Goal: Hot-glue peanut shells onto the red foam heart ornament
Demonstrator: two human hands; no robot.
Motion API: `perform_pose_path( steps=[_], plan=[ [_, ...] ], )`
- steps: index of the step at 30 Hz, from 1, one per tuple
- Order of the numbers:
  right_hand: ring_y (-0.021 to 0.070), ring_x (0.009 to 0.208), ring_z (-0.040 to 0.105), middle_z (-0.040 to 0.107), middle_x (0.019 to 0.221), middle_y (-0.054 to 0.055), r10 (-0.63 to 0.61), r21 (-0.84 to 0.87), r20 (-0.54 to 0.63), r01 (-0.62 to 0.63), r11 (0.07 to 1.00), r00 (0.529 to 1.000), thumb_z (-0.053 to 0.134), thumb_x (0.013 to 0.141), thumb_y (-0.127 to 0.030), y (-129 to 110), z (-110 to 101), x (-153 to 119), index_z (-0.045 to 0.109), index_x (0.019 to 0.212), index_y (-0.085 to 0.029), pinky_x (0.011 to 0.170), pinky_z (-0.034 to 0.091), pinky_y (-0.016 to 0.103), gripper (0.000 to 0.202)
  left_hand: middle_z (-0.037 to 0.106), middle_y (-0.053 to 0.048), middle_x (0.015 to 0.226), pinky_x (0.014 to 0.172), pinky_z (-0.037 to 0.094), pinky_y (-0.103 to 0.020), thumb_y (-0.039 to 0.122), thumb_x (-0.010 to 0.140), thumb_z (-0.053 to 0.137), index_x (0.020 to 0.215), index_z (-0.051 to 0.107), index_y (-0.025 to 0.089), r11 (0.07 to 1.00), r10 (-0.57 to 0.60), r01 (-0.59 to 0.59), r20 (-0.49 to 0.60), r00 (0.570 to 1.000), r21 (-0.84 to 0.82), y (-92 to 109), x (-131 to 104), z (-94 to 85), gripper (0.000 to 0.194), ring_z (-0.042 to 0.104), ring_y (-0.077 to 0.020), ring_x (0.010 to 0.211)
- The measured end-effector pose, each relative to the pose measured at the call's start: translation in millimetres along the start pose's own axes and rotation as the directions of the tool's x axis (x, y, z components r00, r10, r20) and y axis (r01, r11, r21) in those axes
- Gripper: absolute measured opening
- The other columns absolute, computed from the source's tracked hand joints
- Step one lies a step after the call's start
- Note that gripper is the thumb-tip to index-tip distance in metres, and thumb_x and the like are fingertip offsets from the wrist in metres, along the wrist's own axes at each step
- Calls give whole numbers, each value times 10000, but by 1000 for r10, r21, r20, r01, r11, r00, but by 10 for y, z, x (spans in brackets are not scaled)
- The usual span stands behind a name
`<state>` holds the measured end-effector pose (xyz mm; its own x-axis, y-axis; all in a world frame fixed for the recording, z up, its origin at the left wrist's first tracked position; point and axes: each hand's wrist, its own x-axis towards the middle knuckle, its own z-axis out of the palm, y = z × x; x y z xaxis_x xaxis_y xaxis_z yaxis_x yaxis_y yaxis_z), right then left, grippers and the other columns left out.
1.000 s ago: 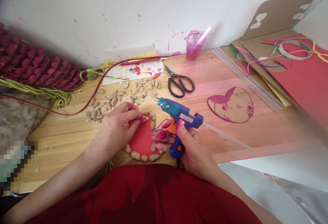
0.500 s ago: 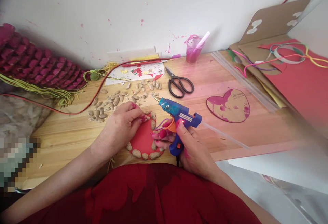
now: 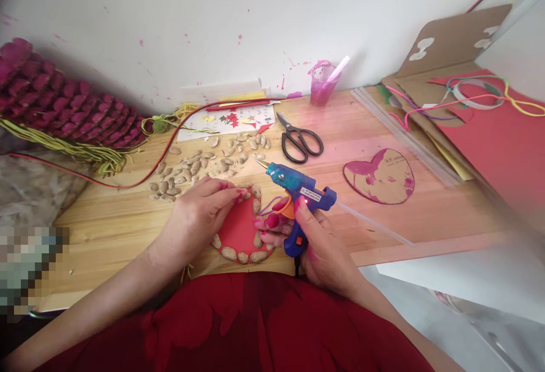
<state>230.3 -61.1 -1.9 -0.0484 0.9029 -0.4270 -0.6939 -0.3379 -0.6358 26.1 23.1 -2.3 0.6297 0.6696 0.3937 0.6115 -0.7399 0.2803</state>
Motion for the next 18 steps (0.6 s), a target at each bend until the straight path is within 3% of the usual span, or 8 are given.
perform_pose_path(
  steps=[12,18],
  plan=[
    [282,912,763,788,802,85,-11,23,11,10,1000,1000,717,859,-470,15,-7,-5,753,917,-196,907,586,473,282,542,-32,758,642,387,-280,154,968,533,846,688,179,986,10,-14,20,1000,166,42,-16,45,199,480,-172,711],
    [283,885,767,789,776,76,8,12,-13,-8,1000,1000,796,779,-477,-8,26,13,772,910,-209,864,608,461,300,550,-39,764,652,401,-292,153,970,524,884,697,173,979,28,-36,42,999,199,45,-3,44,194,481,-181,715]
  ],
)
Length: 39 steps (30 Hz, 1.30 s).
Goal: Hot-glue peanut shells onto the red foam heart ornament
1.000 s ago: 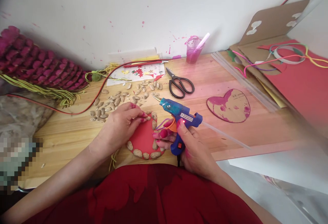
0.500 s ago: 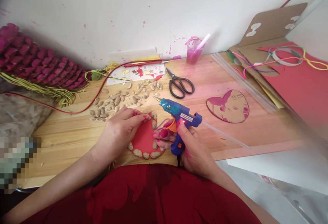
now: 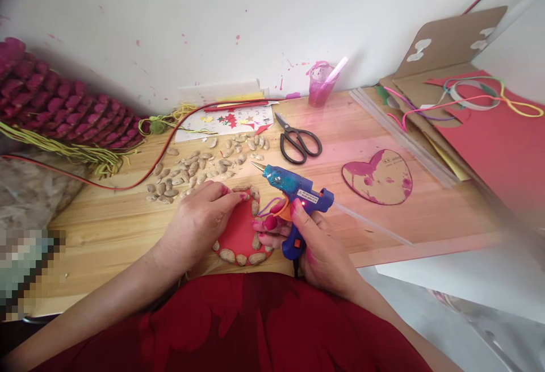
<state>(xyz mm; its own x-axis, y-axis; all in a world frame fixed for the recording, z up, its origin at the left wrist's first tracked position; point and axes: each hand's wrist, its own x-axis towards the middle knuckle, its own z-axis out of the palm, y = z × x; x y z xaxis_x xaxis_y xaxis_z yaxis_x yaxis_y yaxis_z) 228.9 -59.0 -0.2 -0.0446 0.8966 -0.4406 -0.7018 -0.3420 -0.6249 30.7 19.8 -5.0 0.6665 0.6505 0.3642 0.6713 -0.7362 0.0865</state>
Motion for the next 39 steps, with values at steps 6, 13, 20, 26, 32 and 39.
perform_pose_path(
  steps=[6,13,20,26,32,39],
  plan=[
    [278,873,770,787,774,68,7,-2,3,-7,1000,1000,807,762,-487,3,3,-9,766,884,-211,853,616,446,305,573,-43,778,660,431,-296,127,966,507,919,698,162,999,24,-25,33,999,24,21,4,-30,200,503,-192,740],
    [266,893,768,791,810,67,-2,-6,16,2,1000,1000,777,800,-482,1,-10,-18,755,938,-209,858,614,431,307,582,-42,771,664,447,-302,110,963,495,925,695,151,999,44,-45,33,998,25,46,29,-49,208,518,-197,748],
    [266,889,767,797,811,68,-3,-19,4,3,1000,1000,797,774,-492,3,-10,-12,742,923,-205,846,618,424,328,588,-45,779,665,447,-305,96,957,499,934,693,142,998,55,-56,26,998,32,52,22,-42,201,520,-199,747],
    [267,884,770,797,801,66,-15,-31,-7,15,999,1000,809,761,-486,-8,25,-35,731,907,-202,843,619,423,328,590,-45,784,682,457,-303,95,958,496,944,683,146,998,61,-62,30,998,28,55,26,-39,195,528,-199,766],
    [276,923,767,800,809,63,-5,-11,-30,5,1000,1000,841,729,-473,-9,35,-42,744,897,-207,882,607,437,329,597,-49,791,693,471,-312,96,965,478,925,663,158,999,47,-47,66,997,2,70,31,-51,199,544,-201,787],
    [272,843,782,808,818,59,17,15,-102,-16,1000,995,867,705,-442,11,-8,-32,743,905,-221,871,613,466,322,643,-52,868,732,507,-314,158,953,556,919,643,156,1000,23,-24,120,992,12,129,69,-83,94,572,-201,840]
  ],
)
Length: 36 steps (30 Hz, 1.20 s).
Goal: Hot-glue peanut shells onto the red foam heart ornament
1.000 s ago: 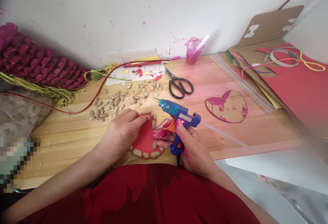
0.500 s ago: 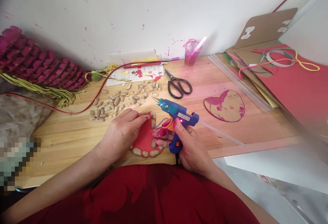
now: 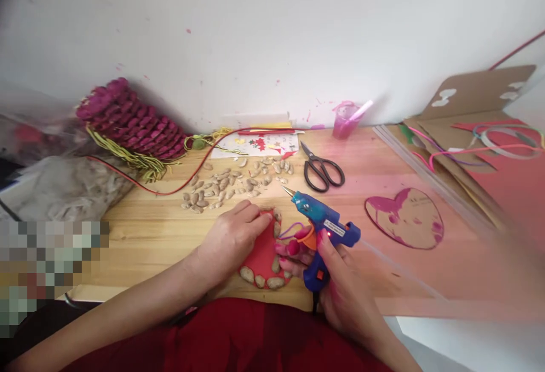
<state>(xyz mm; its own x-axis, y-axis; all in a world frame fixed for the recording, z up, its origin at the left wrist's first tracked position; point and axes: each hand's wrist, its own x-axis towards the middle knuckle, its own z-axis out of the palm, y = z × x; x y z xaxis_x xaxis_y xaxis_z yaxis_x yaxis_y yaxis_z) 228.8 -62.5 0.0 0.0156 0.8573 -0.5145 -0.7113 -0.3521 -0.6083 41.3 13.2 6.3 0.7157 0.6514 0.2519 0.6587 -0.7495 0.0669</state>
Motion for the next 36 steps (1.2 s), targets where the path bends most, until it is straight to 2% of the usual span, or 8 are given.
perform_pose_path(
  steps=[5,8,12,16,21,26,30,36],
  plan=[
    [289,885,777,812,878,89,-2,-18,-14,1,1000,1000,839,740,-448,17,-40,22,740,1015,-221,860,618,469,370,646,-50,902,727,515,-325,186,939,588,905,625,162,1000,-23,23,50,998,-6,8,19,7,55,572,-209,856],
    [313,908,773,812,867,104,6,-43,-22,-7,999,1000,844,730,-453,14,-50,12,746,992,-209,869,614,489,371,632,-52,879,710,511,-322,191,941,582,893,622,169,1000,-26,26,60,998,-4,12,25,11,66,571,-211,853],
    [314,956,764,813,903,103,-6,-46,-15,5,999,1000,802,782,-442,5,-52,9,747,961,-212,910,598,500,297,623,-56,877,706,515,-330,196,939,585,910,624,168,1000,-17,17,75,997,-3,10,34,6,57,575,-221,869],
    [338,959,762,812,860,89,27,-54,-21,-28,998,999,867,695,-444,-26,1,2,745,882,-223,908,598,527,314,623,-64,910,724,520,-334,182,940,579,936,621,161,1000,-18,19,93,996,-12,8,37,-4,46,573,-221,892],
    [344,896,774,812,815,66,8,-71,-77,-13,997,997,920,605,-412,-56,-16,17,762,888,-251,881,615,530,362,623,-72,929,726,526,-337,206,940,585,946,622,150,1000,-5,8,112,994,-24,10,48,-11,67,567,-227,910],
    [328,903,771,816,849,75,113,-26,-55,-114,993,992,840,717,-459,-32,-150,75,769,920,-263,855,629,507,291,620,-74,932,736,529,-341,210,935,591,935,623,149,1000,-1,3,96,995,-20,3,44,5,70,561,-234,919],
    [301,863,777,812,863,87,27,-68,-19,-28,997,999,800,764,-473,0,-127,54,768,903,-233,841,631,467,278,616,-81,940,747,524,-342,191,945,569,948,627,153,1000,0,2,105,994,-21,-2,30,3,69,553,-232,935],
    [286,878,778,808,905,98,5,-73,41,-2,997,999,742,826,-493,-10,-34,-16,760,949,-229,913,586,496,291,622,-63,904,736,516,-330,176,941,573,936,634,164,999,-23,26,79,997,-39,-2,26,-20,62,554,-217,873]
  ],
)
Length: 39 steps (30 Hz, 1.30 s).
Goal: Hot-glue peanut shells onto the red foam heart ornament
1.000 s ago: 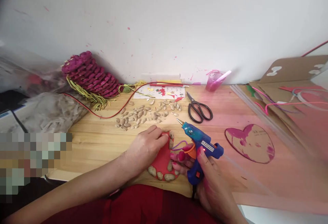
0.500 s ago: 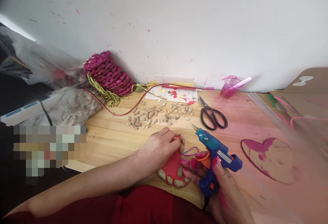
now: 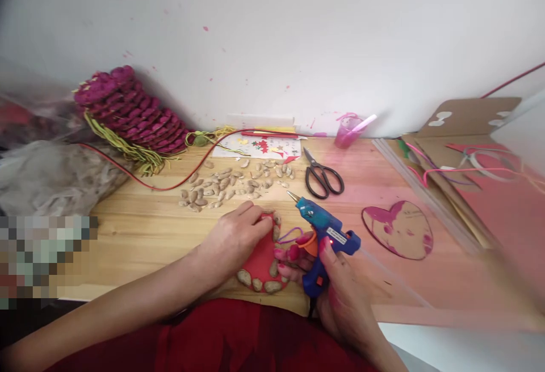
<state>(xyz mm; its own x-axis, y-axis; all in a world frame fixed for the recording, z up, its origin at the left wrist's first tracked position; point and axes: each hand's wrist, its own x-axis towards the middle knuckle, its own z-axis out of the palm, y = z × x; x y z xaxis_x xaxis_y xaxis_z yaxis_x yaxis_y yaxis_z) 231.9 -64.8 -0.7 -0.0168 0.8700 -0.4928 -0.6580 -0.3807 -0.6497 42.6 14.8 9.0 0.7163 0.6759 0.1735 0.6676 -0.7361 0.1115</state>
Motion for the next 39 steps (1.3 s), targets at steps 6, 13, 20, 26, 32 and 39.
perform_pose_path(
  steps=[6,13,20,26,32,39],
  plan=[
    [276,875,776,804,925,87,-12,13,7,12,1000,1000,734,840,-483,-16,36,-32,757,927,-241,895,590,485,258,611,-52,850,702,511,-330,162,915,603,891,629,159,1000,18,-17,-67,998,11,8,-5,14,35,556,-222,827],
    [266,845,776,801,884,87,-16,23,19,15,1000,1000,736,837,-488,-12,32,-26,761,969,-221,863,603,460,299,612,-50,840,691,511,-326,151,916,598,883,638,164,999,4,-2,-55,999,36,7,-4,16,53,559,-220,820],
    [266,904,762,795,882,84,-22,31,32,21,999,999,738,839,-476,16,1,-3,737,944,-213,867,600,441,284,606,-51,837,690,515,-322,118,884,632,870,638,154,999,18,-16,-69,997,36,-8,-6,37,39,551,-216,803],
    [275,955,749,792,921,101,-53,44,61,50,998,997,717,848,-504,55,-45,28,732,927,-204,876,595,443,310,611,-62,866,706,532,-341,126,883,634,881,640,158,1000,-3,3,-27,1000,23,7,-6,18,32,558,-232,830],
    [263,887,766,795,845,78,-68,69,55,65,996,996,729,845,-487,88,-71,43,735,963,-215,864,600,452,297,614,-72,891,724,538,-350,129,893,621,898,645,154,1000,-6,6,0,1000,15,14,-21,-1,34,560,-238,858],
    [262,866,769,794,819,89,-64,75,58,60,995,996,722,850,-490,89,-76,49,742,968,-194,860,602,455,319,609,-72,886,728,538,-354,126,889,621,904,641,157,1000,1,0,-15,1000,25,-6,-12,29,39,555,-241,861]
  ],
)
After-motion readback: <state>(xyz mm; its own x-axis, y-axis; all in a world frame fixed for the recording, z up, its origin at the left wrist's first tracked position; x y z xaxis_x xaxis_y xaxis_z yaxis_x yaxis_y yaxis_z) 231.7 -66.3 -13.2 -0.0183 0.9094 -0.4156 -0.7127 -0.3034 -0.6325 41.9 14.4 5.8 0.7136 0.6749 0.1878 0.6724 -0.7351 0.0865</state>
